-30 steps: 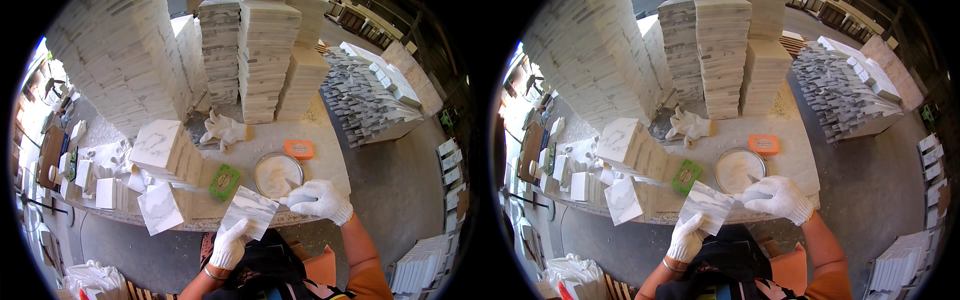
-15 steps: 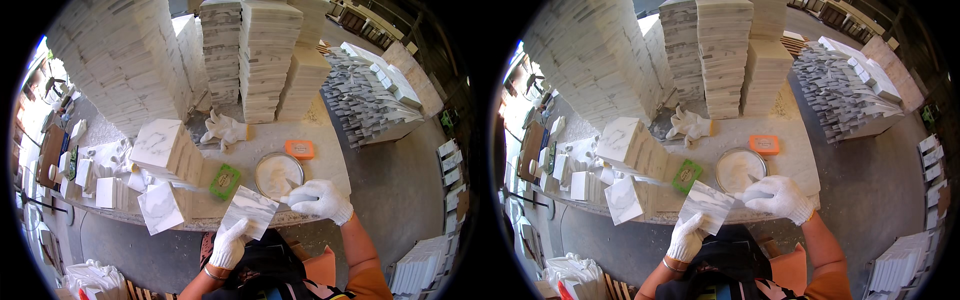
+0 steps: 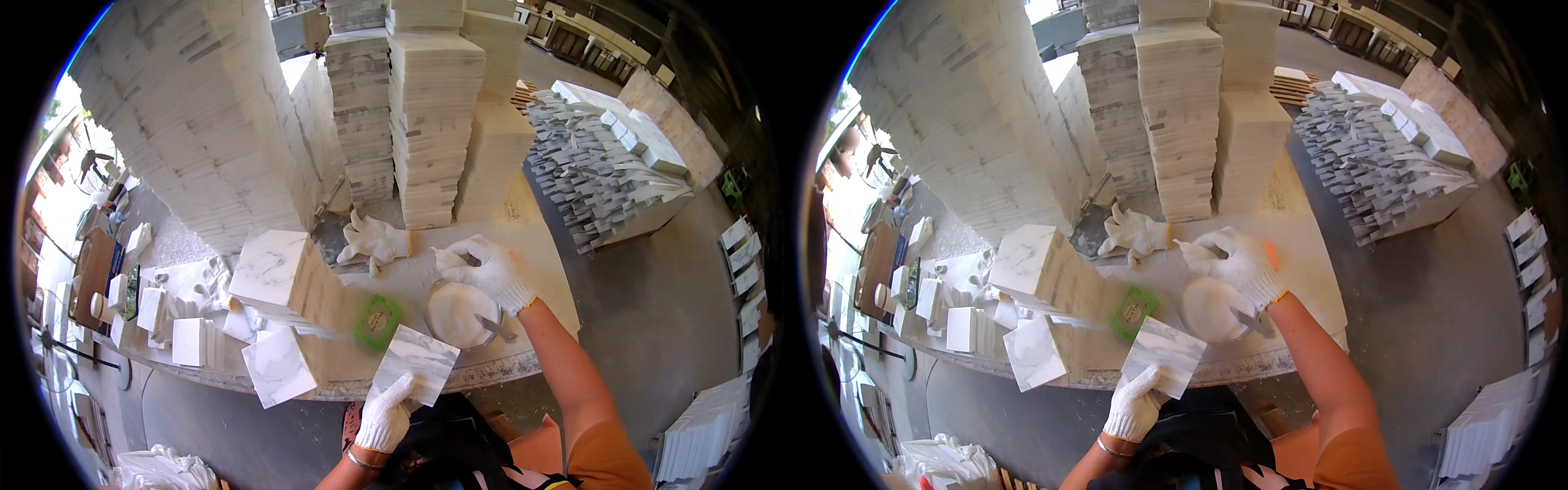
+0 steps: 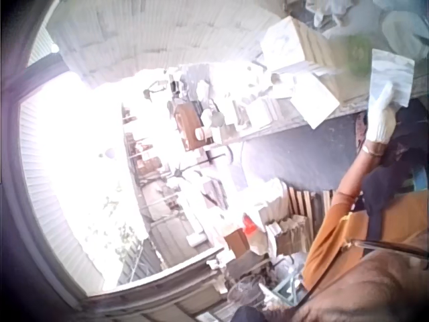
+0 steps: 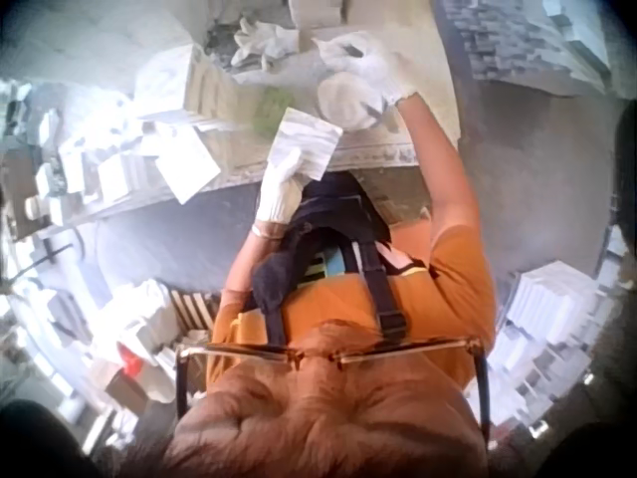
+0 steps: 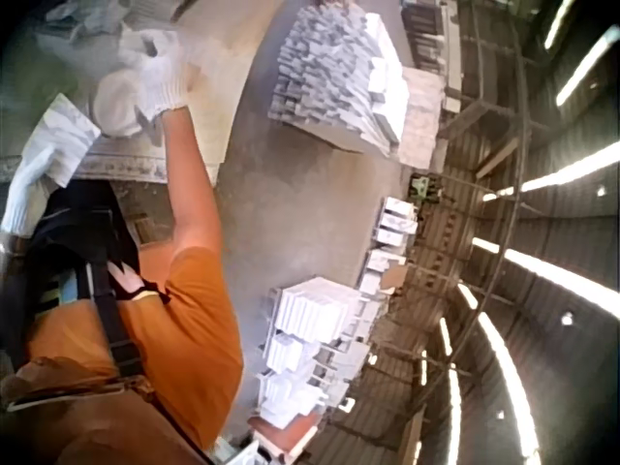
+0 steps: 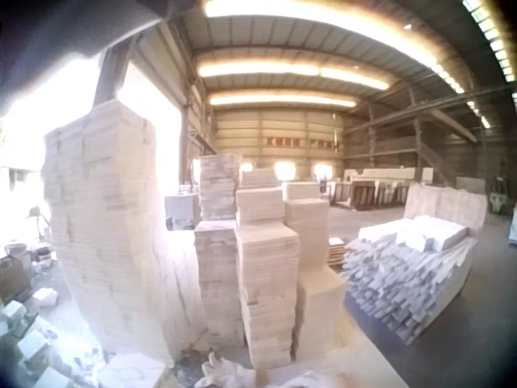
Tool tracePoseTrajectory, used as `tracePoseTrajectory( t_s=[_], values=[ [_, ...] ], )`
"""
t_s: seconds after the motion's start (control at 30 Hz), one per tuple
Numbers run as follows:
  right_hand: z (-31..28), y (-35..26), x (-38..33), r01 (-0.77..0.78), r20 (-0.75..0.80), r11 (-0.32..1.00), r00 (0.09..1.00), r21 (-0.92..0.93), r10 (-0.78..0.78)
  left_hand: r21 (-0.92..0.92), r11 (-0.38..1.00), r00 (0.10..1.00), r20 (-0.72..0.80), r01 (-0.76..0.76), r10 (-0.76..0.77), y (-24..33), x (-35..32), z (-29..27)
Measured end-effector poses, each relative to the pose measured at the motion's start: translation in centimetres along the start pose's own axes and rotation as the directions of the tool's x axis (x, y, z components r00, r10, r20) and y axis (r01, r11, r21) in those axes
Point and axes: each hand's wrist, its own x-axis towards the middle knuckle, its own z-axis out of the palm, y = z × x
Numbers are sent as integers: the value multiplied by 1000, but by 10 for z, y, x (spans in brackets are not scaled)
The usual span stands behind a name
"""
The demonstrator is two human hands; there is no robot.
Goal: The person smooths the edges of small white stone tiles using a metal scraper and then rubs the surfaces with green and orange sanding blocks. The person also applies a white paste from a metal bowl onto the tiles using the scraper. The finished tiles are stacked on the workbench.
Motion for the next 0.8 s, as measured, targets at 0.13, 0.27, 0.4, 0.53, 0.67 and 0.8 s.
tracePoseTrajectory(
  t_s=[0.13, 0.27, 0.4, 0.53, 0.67, 0.8],
  values=[
    [26, 38, 33, -135, 91, 987, 988, 89, 127, -6, 1000, 1000, 6, 13, -13, 1, 7, -1],
    [39, 48, 49, -89, 155, 991, 982, -98, 103, -12, 1000, 1000, 5, 17, -17, 4, 9, 4],
    [48, 44, 57, -102, 142, 990, 983, -103, 116, -6, 1000, 1000, 19, 18, -18, 2, 13, 2],
    [57, 51, 69, -125, 148, 988, 979, -93, 138, 9, 999, 999, 9, 40, -40, 2, 15, 4],
    [51, 45, 64, -73, 96, 969, 990, -238, 99, 21, 999, 999, -9, 40, -39, -2, 18, 4],
    [30, 33, 26, 40, -91, 943, 993, -331, -74, 11, 1000, 1000, -28, 9, -8, -1, 21, 7]
  ],
)
